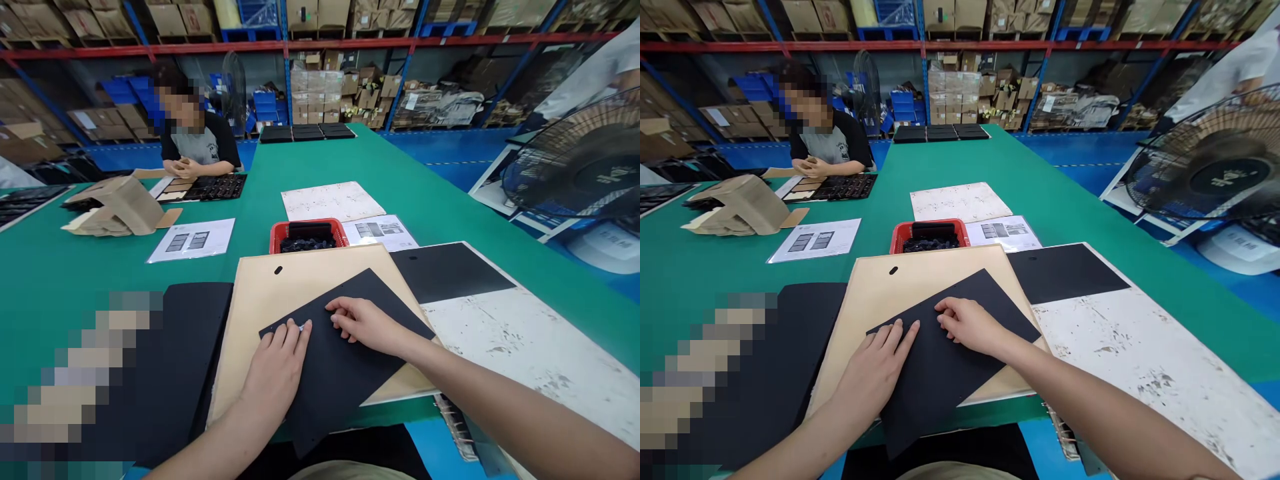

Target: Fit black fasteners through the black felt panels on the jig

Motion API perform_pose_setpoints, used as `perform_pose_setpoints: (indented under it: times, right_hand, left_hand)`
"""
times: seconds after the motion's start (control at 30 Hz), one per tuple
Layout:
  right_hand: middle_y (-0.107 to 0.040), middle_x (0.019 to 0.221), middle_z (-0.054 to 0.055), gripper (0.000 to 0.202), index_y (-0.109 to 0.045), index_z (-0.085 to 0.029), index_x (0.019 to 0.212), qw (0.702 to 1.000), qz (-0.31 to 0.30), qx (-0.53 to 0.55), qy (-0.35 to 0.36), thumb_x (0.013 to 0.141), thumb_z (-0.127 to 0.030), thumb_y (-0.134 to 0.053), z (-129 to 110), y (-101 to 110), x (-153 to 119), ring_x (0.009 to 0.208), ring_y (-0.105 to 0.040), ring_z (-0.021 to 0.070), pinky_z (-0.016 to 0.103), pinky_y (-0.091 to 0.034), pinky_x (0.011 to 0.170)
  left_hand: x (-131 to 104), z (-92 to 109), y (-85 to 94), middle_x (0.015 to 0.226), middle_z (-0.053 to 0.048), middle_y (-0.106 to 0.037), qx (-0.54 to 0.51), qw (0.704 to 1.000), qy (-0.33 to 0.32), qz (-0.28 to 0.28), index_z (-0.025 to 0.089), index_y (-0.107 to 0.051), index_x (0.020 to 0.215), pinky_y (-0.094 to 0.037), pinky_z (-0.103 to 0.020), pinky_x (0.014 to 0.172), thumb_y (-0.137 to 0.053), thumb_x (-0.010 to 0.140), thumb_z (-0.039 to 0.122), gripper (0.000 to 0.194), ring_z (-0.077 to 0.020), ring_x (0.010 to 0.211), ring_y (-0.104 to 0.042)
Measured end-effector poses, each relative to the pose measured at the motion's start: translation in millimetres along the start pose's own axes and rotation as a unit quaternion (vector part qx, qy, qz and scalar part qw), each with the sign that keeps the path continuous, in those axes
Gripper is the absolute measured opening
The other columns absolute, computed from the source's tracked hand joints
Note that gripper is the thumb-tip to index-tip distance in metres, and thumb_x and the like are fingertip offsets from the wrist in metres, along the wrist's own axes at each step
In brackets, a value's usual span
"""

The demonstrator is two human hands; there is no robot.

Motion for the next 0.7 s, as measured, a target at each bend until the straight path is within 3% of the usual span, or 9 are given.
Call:
perform_pose_setpoints:
  times: [0.13, 0.27, 0.4, 0.5, 0.6, 0.7]
  right_hand:
    - [-0.062, 0.103, 0.008, 0.032, -0.059, -0.018, 0.118, 0.969, 0.052, -0.208, 0.127, 0.092, -0.020, -0.040, -11, -6, -10, 0.088, -0.061, 0.0189, 0.031, -0.050, 0.076]
    - [-0.056, 0.099, 0.008, 0.046, -0.043, -0.025, 0.136, 0.892, 0.054, -0.408, 0.188, 0.092, -0.014, -0.034, -16, -29, -20, 0.079, -0.058, 0.0197, 0.031, -0.049, 0.062]
    - [-0.057, 0.097, 0.012, 0.047, -0.046, -0.018, 0.135, 0.832, 0.057, -0.513, 0.204, 0.089, -0.010, -0.037, -25, -45, -17, 0.079, -0.058, 0.0230, 0.033, -0.049, 0.060]
    - [-0.057, 0.100, 0.012, 0.046, -0.046, -0.019, 0.134, 0.826, 0.065, -0.526, 0.193, 0.090, -0.011, -0.036, -33, -36, -3, 0.080, -0.058, 0.0232, 0.033, -0.049, 0.059]
    - [-0.057, 0.104, 0.009, 0.046, -0.046, -0.025, 0.134, 0.854, 0.061, -0.487, 0.176, 0.091, -0.012, -0.036, -36, -20, 12, 0.079, -0.059, 0.0200, 0.030, -0.048, 0.058]
    - [-0.059, 0.110, 0.011, 0.039, -0.050, -0.019, 0.131, 0.870, 0.097, -0.446, 0.187, 0.094, -0.019, -0.037, -35, -17, 2, 0.091, -0.059, 0.0231, 0.034, -0.050, 0.069]
  left_hand:
    - [-5, -5, -1.1, 0.129, -0.017, -0.054, -0.038, 0.999, 0.008, 0.028, 0.014, -0.039, 0.140, -0.048, -0.040, 0.087, -0.036, 0.079, -0.002, 0.063, -0.0272, 0.109, -0.055]
    - [-9, -6, -7.8, 0.130, -0.015, -0.054, -0.053, 0.997, 0.023, 0.048, 0.014, -0.041, 0.138, -0.046, -0.039, 0.091, -0.034, 0.080, -0.002, 0.061, -0.0265, 0.112, -0.053]
    - [-6, -6, -12.8, 0.132, -0.015, -0.053, -0.069, 0.996, 0.019, 0.059, 0.017, -0.033, 0.143, -0.045, -0.042, 0.092, -0.036, 0.081, 0.001, 0.064, -0.0278, 0.113, -0.053]
    - [8, -15, -8.2, 0.131, -0.014, -0.054, -0.059, 0.996, 0.025, 0.064, 0.017, -0.037, 0.141, -0.046, -0.040, 0.090, -0.033, 0.083, 0.001, 0.060, -0.0270, 0.114, -0.053]
    - [24, -29, -0.7, 0.130, -0.016, -0.055, -0.050, 0.997, 0.040, 0.042, 0.012, -0.044, 0.136, -0.047, -0.038, 0.090, -0.031, 0.084, 0.001, 0.055, -0.0263, 0.113, -0.054]
    - [29, -41, 2.2, 0.136, -0.018, -0.049, -0.091, 0.995, 0.039, 0.024, 0.008, -0.045, 0.135, -0.042, -0.039, 0.098, -0.038, 0.090, 0.018, 0.046, -0.0282, 0.121, -0.049]
Point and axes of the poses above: each hand's wrist, its own x-axis towards the middle knuckle, its own y-axis out of the back of the hand, z = x × y, the point moved 5 cm from there along x, towards the middle knuckle
